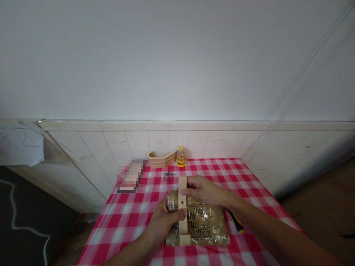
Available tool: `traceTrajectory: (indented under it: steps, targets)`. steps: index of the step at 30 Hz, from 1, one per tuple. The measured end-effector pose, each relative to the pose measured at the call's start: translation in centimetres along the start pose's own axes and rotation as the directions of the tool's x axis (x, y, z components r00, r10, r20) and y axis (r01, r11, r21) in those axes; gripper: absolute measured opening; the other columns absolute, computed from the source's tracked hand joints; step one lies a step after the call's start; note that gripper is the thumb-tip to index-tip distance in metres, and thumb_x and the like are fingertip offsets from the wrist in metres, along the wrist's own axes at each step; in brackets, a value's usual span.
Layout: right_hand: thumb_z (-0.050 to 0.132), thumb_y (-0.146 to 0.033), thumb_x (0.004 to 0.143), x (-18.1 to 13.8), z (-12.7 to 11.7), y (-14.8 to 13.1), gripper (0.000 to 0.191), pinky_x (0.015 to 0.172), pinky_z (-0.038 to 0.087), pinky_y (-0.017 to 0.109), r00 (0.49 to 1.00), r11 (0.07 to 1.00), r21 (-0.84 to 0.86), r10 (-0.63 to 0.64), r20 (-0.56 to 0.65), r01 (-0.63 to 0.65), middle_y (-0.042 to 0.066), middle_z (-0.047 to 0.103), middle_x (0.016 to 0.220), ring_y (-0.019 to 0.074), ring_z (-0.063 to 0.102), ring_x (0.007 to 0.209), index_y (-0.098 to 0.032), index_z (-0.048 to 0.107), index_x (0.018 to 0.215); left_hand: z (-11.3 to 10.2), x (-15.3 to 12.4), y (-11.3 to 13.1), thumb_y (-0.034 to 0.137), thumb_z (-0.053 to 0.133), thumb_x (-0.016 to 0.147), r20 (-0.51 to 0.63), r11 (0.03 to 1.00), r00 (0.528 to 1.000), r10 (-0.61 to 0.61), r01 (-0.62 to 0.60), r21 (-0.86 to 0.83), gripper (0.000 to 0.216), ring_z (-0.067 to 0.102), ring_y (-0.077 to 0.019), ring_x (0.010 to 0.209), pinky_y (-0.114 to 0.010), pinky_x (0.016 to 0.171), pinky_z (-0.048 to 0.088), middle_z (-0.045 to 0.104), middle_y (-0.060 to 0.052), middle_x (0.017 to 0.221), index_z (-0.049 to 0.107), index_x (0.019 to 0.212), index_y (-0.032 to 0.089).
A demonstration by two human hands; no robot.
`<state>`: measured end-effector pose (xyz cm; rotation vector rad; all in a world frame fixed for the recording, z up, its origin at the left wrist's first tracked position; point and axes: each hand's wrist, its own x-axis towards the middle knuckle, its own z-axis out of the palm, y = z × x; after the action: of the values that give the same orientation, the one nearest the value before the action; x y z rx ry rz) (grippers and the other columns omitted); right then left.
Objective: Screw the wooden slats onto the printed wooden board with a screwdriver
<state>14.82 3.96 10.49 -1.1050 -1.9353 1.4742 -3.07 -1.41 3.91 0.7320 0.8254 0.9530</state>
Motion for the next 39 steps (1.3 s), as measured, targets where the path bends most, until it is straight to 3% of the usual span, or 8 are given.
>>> traceTrajectory:
  steps: [10, 25, 32, 39]
  targets:
    - [0.064, -0.018, 0.09, -0.04, -0.03, 0.04, 0.009, 0.063, 0.045, 0.025, 1.0, 1.0, -0.026, 0.011, -0.016, -0.011, -0.001, 0.062, 0.078, 0.0136, 0.055, 0.072, -0.019, 0.062, 0.081, 0.37, -0.18, 0.4, 0.032, 0.097, 0.052, 0.01, 1.0, 1.0, 0.0, 0.0, -0.013, 0.054, 0.072, -0.0223, 0.072, -0.033, 0.068, 0.058, 0.078, -0.008, 0.084, 0.069, 0.094, 0.013]
    - [0.064, -0.018, 0.089, -0.12, 0.02, -0.17, 0.007, 0.068, 0.05, 0.026, 1.0, 1.0, -0.021, 0.01, -0.021, -0.01, 0.001, 0.067, 0.082, 0.0152, 0.06, 0.076, -0.02, 0.064, 0.083, 0.29, -0.18, 0.3, 0.031, 0.095, 0.054, 0.041, 0.999, 0.999, 0.002, -0.001, -0.033, 0.055, 0.073, -0.0241, 0.074, -0.036, 0.071, 0.059, 0.079, -0.01, 0.088, 0.068, 0.099, 0.014]
    - [0.064, -0.02, 0.089, -0.18, 0.1, -0.12, 0.006, 0.068, 0.05, 0.026, 1.0, 1.0, 0.004, 0.008, -0.015, -0.008, 0.0, 0.065, 0.082, 0.0146, 0.059, 0.076, -0.018, 0.063, 0.084, 0.52, -0.3, 0.65, 0.031, 0.096, 0.05, -0.017, 1.0, 1.0, -0.018, 0.018, -0.011, 0.055, 0.073, -0.0245, 0.072, -0.035, 0.068, 0.058, 0.078, -0.01, 0.085, 0.069, 0.094, 0.013]
    - [0.064, -0.018, 0.089, -0.12, 0.07, 0.03, 0.008, 0.064, 0.048, 0.024, 1.0, 1.0, 0.015, 0.007, -0.021, -0.007, 0.0, 0.064, 0.079, 0.0137, 0.057, 0.074, -0.019, 0.062, 0.081, 0.39, -0.18, 0.47, 0.031, 0.096, 0.051, 0.002, 1.0, 1.0, -0.013, 0.013, -0.022, 0.054, 0.072, -0.0235, 0.071, -0.035, 0.067, 0.058, 0.078, -0.009, 0.084, 0.069, 0.095, 0.014]
